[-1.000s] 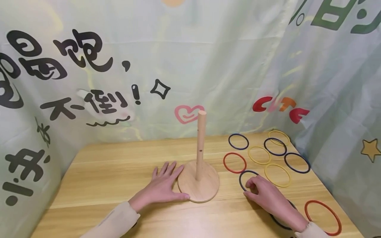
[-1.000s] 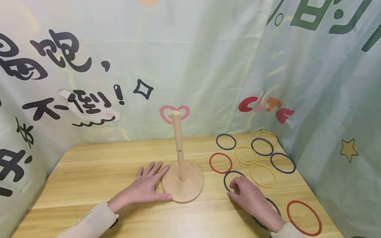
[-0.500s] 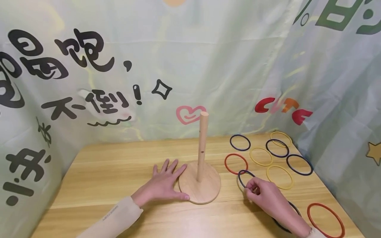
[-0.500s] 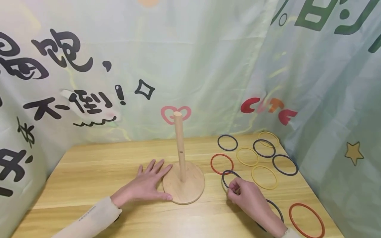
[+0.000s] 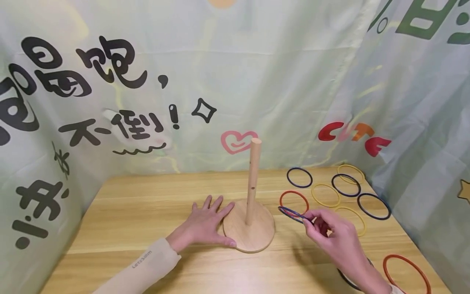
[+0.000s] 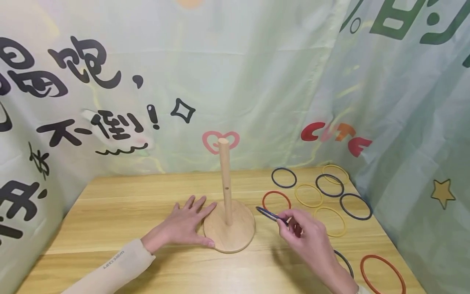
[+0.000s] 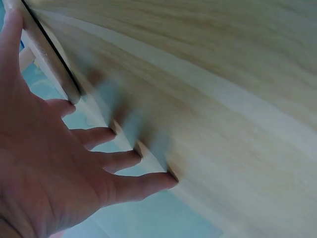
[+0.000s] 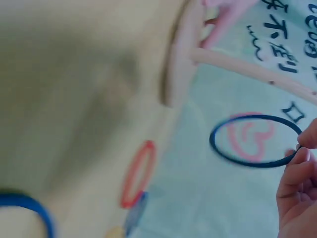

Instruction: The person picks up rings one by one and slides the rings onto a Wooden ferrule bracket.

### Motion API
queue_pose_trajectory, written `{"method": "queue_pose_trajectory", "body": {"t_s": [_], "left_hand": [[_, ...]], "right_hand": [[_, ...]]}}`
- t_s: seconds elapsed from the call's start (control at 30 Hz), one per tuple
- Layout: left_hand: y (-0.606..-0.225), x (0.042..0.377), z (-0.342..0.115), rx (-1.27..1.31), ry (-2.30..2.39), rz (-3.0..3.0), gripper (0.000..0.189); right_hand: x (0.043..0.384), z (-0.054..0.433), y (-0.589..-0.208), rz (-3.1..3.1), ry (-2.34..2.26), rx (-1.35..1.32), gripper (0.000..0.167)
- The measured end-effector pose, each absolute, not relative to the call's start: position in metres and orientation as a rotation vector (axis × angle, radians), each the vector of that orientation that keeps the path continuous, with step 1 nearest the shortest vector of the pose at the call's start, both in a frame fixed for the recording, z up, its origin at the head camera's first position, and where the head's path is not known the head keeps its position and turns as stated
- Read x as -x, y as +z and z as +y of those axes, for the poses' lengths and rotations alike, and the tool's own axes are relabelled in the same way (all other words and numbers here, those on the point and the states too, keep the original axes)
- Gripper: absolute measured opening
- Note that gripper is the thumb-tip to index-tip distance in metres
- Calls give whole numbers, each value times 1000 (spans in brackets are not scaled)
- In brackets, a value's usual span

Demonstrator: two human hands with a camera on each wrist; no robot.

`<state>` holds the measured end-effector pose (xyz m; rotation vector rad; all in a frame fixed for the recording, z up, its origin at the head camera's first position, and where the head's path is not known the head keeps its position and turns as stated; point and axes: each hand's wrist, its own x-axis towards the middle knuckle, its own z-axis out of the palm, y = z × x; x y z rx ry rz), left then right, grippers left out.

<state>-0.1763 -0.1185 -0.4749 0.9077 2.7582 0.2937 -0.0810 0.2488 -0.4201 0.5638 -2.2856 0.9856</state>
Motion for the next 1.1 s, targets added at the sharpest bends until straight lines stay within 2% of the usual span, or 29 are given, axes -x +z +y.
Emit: {"method": "queue_pose_trajectory", "body": {"t_s": [0.4,0.7,0.87,1.1], "left_hand": [[-482,175,-121,-936,253,2773,122],[-483,178,-121,-957,273,2763,118],[-482,179,-120,-964,267,2754,120],[-479,179,-118,-963,173,2768,120]], "right_hand": [[80,226,-346,-2015,1260,-593,29],[106,193,-294,-1855,1674,-522,17],[131,178,-285,-1843,1743,-493,16],[153,166,-291,-1947,1743,-449,13]]}}
